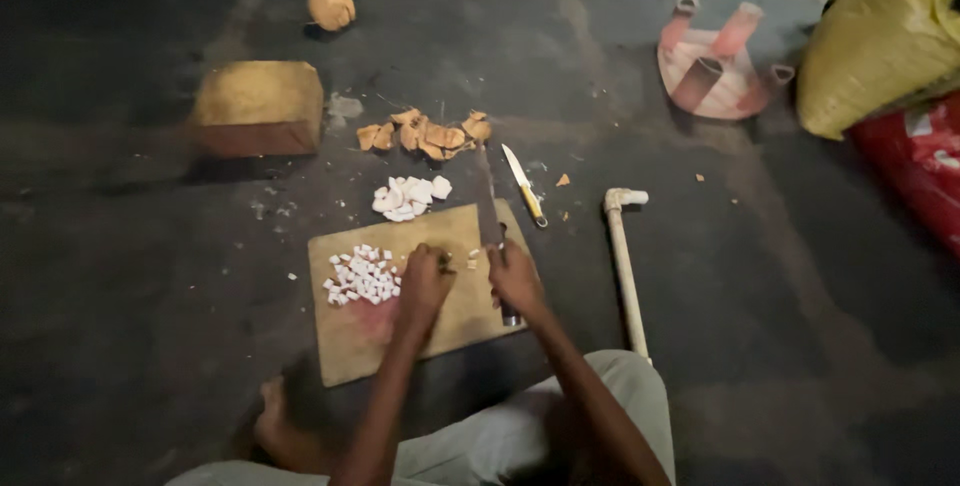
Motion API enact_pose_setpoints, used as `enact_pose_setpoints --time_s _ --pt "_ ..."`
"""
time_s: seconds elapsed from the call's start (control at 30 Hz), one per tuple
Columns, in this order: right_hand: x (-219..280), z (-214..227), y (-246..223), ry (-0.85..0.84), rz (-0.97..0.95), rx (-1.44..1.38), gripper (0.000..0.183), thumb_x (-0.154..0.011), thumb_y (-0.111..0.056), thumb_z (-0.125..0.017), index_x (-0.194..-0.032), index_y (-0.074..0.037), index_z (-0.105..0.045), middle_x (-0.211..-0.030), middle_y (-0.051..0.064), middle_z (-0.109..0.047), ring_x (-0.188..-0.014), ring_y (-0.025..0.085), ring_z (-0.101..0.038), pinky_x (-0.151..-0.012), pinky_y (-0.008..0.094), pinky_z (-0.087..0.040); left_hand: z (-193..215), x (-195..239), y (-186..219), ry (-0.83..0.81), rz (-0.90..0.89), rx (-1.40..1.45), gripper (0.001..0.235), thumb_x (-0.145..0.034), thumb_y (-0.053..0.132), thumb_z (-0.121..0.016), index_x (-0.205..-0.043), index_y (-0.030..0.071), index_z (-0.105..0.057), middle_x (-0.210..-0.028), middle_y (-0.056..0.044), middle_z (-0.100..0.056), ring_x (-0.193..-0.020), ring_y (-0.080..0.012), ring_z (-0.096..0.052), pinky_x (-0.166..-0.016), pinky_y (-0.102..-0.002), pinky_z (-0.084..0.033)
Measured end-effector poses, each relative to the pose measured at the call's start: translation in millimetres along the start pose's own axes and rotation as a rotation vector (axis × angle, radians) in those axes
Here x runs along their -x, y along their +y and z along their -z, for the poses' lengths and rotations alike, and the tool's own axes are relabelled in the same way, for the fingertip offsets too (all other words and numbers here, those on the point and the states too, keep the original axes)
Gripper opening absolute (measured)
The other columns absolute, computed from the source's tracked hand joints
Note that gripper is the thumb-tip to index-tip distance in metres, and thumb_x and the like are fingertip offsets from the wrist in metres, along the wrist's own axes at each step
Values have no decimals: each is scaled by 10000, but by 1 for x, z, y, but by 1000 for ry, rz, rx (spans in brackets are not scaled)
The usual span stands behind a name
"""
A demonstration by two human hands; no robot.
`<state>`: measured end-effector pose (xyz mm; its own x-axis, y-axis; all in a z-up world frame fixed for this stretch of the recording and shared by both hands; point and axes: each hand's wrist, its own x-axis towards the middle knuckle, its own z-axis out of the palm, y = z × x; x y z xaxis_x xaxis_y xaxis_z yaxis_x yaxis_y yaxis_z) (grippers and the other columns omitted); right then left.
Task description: The person sits on the floor and uses a knife to chop white coconut pieces into small cubes on a wooden cutting board. The chopped pieces accumulate on the board as the person continues to slice the coconut.
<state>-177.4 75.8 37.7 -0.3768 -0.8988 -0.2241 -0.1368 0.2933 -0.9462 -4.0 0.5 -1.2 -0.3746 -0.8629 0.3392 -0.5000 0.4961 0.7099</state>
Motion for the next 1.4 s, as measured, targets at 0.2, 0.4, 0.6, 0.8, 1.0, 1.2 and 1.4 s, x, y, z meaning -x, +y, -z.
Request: enact_pose_setpoints --time_s 0.2,0.4,0.6,0.8,1.0,1.2,1.4 --pt "8 39 -26 93 24 -206 256 -1034 -278 -509 -1111 -40 -562 -577 22 -471 -390 134 -482 -346 340 -457 -9 -14 15 11 -265 -13 301 -801 78 -698 -1094 14 -669 -1169 -167 -636 -1126 -380 -573 -961 -468 -486" --pt "4 43 -27 39 103 -328 257 -1048 -301 -527 -1094 -49 -550 -592 6 -455 -419 114 -463 -348 320 -431 -40 -22 5 -62 -632 -229 236 -869 175 -658 -1049 23 -665 -1096 -176 -626 -1110 -369 -576 -993 -523 -427" --pt "7 49 -33 53 34 -381 266 -1042 -310 -542 -1074 -46 -528 -595 2 -452 -412 117 -460 -350 319 -426 -1 -6 -25 -34 -485 -445 109 -855 119 -635 -930 40 -636 -1010 -165 -617 -1087 -368 -571 -1036 -507 -433" --pt "12 54 -47 95 -22 -414 210 -1007 -299 -537 -1087 -105 -541 -583 -11 -452 -398 105 -456 -339 332 -423 60 8 -22 -84 -501 -578 192 -821 160 -686 -945 18 -650 -1007 -195 -624 -1057 -408 -577 -980 -534 -430" --pt "16 64 -53 25 30 -522 242 -1029 -288 -530 -1037 -46 -525 -540 29 -457 -341 154 -466 -327 351 -411 67 -11 -48 157 -130 -319 304 -929 195 -661 -1174 18 -626 -1189 -231 -605 -1142 -424 -572 -1027 -519 -449" --pt "11 81 -54 66 5 -514 206 -1029 -266 -513 -1042 -62 -543 -550 20 -467 -347 139 -444 -331 340 -394 54 -103 -114 122 -86 -374 632 -856 252 -761 -1402 23 -538 -1342 -305 -558 -1233 -502 -516 -1018 -532 -437" --pt "2 99 -39 110 74 -528 258 -1043 -265 -534 -950 -24 -530 -567 40 -525 -372 145 -513 -355 335 -435 27 -163 -132 -40 40 -340 555 -775 163 -726 -1321 86 -666 -1216 -237 -681 -1129 -432 -642 -976 -488 -510"
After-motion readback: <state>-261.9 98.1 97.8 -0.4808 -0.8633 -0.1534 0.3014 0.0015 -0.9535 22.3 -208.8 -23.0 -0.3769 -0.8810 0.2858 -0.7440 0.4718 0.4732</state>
